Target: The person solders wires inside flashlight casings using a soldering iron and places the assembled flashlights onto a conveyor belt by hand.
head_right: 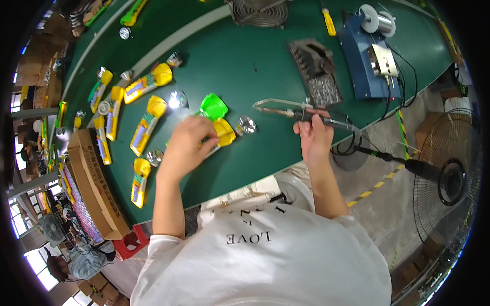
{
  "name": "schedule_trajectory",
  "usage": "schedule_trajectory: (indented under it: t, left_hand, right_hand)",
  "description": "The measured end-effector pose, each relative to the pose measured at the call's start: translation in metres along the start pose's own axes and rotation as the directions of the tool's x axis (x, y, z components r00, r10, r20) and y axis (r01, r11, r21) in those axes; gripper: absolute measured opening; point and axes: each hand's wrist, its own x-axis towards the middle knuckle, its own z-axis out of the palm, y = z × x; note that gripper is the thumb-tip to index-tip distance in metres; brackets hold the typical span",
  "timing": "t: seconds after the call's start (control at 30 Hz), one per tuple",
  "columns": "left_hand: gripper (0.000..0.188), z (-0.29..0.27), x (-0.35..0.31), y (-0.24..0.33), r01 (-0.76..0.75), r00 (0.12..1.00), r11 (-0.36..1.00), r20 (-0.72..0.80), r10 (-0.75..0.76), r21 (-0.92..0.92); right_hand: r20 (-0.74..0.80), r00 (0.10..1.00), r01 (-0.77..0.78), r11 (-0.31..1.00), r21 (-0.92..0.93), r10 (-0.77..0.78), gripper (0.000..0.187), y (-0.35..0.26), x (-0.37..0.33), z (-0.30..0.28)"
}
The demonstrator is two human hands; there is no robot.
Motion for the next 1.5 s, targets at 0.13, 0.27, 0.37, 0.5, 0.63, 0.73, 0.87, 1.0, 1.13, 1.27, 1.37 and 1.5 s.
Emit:
schedule_trajectory:
  t: [0.13,0.27,0.37,0.5,0.63,0.73,0.87,1.0,1.13,1.27,1.37,1.5]
  left_hand:
    - [0.012,0.002,-0.005,-0.008,0.075,0.996,0.990,-0.033,-0.079,-0.121]
    - [0.011,0.003,-0.015,-0.005,0.045,0.993,0.989,-0.102,-0.060,-0.144]
    - [0.008,0.004,-0.017,-0.003,-0.054,0.991,0.979,-0.127,0.029,-0.198]
    - [0.009,0.009,-0.017,-0.006,-0.051,0.996,0.911,-0.091,0.014,-0.410]
    - [0.014,0.018,-0.017,-0.009,-0.008,0.987,0.821,-0.137,-0.086,-0.571]
    - [0.010,0.011,-0.014,-0.008,-0.074,0.974,0.851,-0.222,-0.051,-0.520]
    - [0.016,0.010,-0.019,0.002,-0.025,0.948,0.935,-0.305,-0.090,-0.353]
    - [0.020,0.023,-0.031,0.006,0.007,0.916,0.988,-0.396,-0.069,-0.156]
    - [0.029,0.029,-0.024,0.021,0.072,0.905,0.986,-0.407,-0.127,-0.148]
    - [0.020,0.028,-0.013,0.015,-0.025,0.921,0.999,-0.388,0.014,-0.022]
    - [0.015,0.023,-0.014,0.020,-0.150,0.905,0.989,-0.400,0.145,0.020]
    - [0.012,0.025,-0.030,0.023,-0.155,0.897,0.988,-0.418,0.145,0.011]
  right_hand:
    - [-0.089,0.996,0.001,1.000,-0.030,-0.004,0.011,0.001,-0.002,0.000]
    - [-0.078,0.997,-0.019,0.999,-0.029,0.017,0.011,-0.001,-0.007,0.001]
    - [-0.051,0.999,-0.018,0.999,-0.028,0.017,0.013,-0.002,-0.006,-0.002]
    - [-0.082,0.997,-0.016,0.999,-0.040,0.012,0.015,-0.002,-0.007,-0.002]
    - [-0.066,0.998,-0.014,0.999,-0.033,0.012,0.017,-0.001,-0.003,0.001]
    - [-0.015,1.000,-0.001,0.999,-0.034,0.001,0.018,-0.001,0.000,0.005]
    - [-0.030,0.998,-0.049,0.998,0.050,0.050,0.018,-0.002,0.002,-0.003]
    - [-0.013,0.999,-0.053,0.999,0.004,0.053,0.019,-0.003,0.001,-0.001]
    - [-0.026,0.997,-0.071,0.997,-0.029,0.070,0.021,-0.003,0.000,-0.001]
    - [-0.068,0.994,-0.085,0.996,0.008,0.085,0.022,-0.006,-0.002,-0.002]
    - [-0.060,0.996,-0.069,0.998,0.010,0.070,0.023,-0.011,-0.001,0.000]
    - [-0.027,1.000,-0.015,0.999,-0.038,0.014,0.023,-0.019,0.003,0.004]
